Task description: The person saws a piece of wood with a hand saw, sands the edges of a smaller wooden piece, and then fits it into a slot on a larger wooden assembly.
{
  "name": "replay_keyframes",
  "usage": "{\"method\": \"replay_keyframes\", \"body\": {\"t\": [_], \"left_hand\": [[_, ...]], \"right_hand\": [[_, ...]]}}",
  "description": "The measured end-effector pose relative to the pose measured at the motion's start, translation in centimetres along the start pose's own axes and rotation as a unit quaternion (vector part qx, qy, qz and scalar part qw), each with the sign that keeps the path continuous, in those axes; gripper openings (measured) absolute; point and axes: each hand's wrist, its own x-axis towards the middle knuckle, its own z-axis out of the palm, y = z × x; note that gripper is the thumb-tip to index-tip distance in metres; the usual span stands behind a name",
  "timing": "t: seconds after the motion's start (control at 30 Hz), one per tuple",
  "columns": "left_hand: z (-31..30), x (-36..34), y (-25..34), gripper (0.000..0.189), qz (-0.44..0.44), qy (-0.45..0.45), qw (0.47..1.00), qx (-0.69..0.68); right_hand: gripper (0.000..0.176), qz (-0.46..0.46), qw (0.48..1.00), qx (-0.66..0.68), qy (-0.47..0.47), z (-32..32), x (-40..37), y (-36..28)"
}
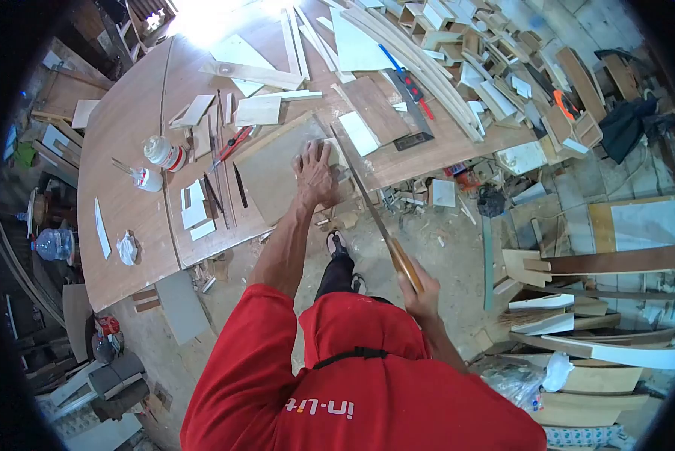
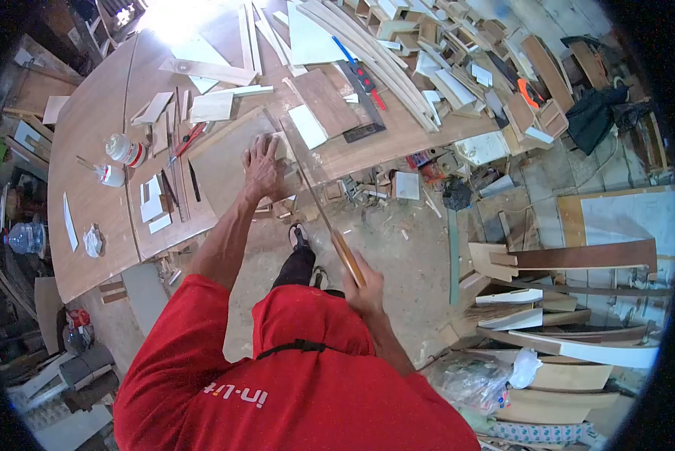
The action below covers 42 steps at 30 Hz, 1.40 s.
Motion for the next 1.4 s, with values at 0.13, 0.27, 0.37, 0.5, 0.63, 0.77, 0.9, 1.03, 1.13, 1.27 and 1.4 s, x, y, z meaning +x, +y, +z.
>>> {"method": "replay_keyframes", "body": {"t": [0.13,0.27,0.37,0.5,0.63,0.77,0.9,1.03,1.13,1.27,1.4], "left_hand": [[0.4,-0.7,0.1,0.069,0.005,0.005,1.0,0.0],[-0.2,-0.4,0.3,0.069,0.008,0.004,1.0,-0.007],[-0.5,-0.4,0.4,0.071,0.002,-0.012,1.0,-0.016],[0.4,-0.3,0.1,0.067,0.0,0.011,1.0,-0.013],[-0.1,-0.2,0.2,0.067,0.004,0.012,1.0,-0.006],[-0.6,-0.4,0.5,0.068,0.0,-0.004,1.0,-0.021],[-0.5,-0.1,0.3,0.069,-0.006,-0.004,1.0,-0.026],[-0.1,-0.6,0.4,0.069,-0.008,-0.005,1.0,-0.013],[-0.4,-0.4,0.4,0.069,0.001,-0.006,1.0,-0.011],[0.0,-0.3,0.0,0.069,0.009,0.006,1.0,-0.021],[-0.2,0.0,-0.1,0.069,-0.004,-0.007,1.0,-0.025]], "right_hand": [[0.041,0.087,0.996,-0.007,-0.01,-1.3,-1.8,-1.4],[0.042,0.028,1.0,-0.001,0.003,2.3,4.5,0.7],[0.04,0.008,0.999,0.032,0.011,2.4,5.0,-0.2],[0.038,0.049,0.999,0.013,-0.01,-0.7,-1.6,-0.7],[0.037,0.021,1.0,-0.018,-0.008,0.0,0.6,0.2],[0.036,-0.033,0.999,0.025,0.022,3.0,6.1,0.3],[0.036,0.017,1.0,0.008,-0.005,1.0,2.0,-0.1],[0.039,0.002,1.0,-0.004,0.006,-0.8,-1.8,-0.2],[0.038,0.032,0.999,-0.007,-0.013,0.7,2.4,0.2],[0.039,0.038,0.998,0.042,-0.018,3.1,6.1,-0.7],[0.038,0.011,1.0,0.008,0.006,0.9,1.5,0.2]]}}
